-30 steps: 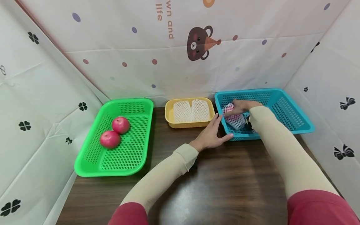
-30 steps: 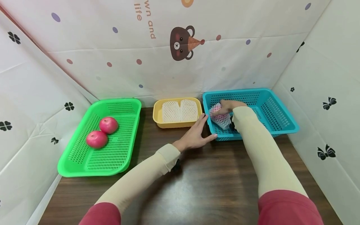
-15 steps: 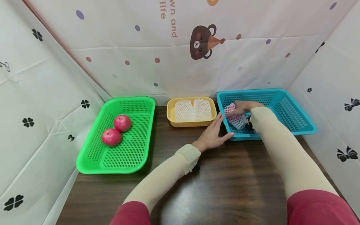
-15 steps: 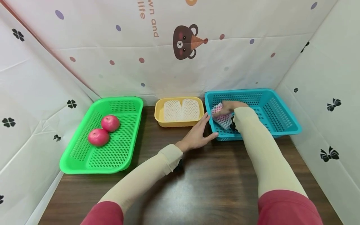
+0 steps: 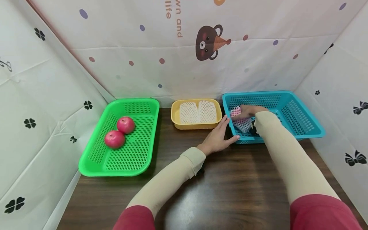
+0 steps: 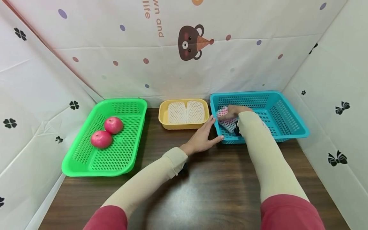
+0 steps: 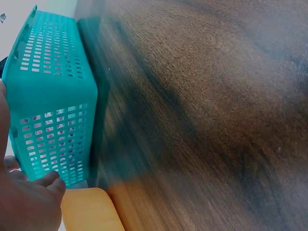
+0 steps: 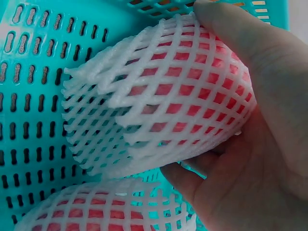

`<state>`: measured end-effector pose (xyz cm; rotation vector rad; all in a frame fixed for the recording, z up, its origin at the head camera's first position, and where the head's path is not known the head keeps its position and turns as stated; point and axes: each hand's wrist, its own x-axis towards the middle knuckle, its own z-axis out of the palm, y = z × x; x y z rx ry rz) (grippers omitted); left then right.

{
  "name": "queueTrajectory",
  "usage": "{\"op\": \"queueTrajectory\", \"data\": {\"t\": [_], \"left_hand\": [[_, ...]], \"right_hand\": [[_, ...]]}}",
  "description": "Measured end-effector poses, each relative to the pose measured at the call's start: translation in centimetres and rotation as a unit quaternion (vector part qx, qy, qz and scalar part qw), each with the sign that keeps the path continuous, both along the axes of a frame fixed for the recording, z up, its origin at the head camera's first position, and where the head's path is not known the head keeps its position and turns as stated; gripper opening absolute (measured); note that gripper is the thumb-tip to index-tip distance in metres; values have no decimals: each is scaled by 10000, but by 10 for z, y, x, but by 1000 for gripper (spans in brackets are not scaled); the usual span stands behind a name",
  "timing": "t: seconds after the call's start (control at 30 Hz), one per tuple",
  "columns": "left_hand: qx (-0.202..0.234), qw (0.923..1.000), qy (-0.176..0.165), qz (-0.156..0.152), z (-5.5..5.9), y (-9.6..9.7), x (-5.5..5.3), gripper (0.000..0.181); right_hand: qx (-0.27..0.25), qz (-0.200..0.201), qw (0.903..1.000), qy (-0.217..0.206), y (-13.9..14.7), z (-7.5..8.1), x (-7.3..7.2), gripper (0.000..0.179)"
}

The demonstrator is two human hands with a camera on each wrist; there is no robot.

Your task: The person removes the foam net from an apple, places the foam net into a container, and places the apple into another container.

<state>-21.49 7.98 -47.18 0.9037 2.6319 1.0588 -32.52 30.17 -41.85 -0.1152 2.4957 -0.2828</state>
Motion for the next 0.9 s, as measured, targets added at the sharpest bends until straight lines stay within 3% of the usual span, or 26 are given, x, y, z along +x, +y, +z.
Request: {"op": "queueTrajectory", "data": {"t": [0.9], "left_hand": [[171, 9998, 22, -27, -5, 1, -2, 92]], "right_hand": [[42, -255, 9996, -146, -4, -1, -1, 114]]}}
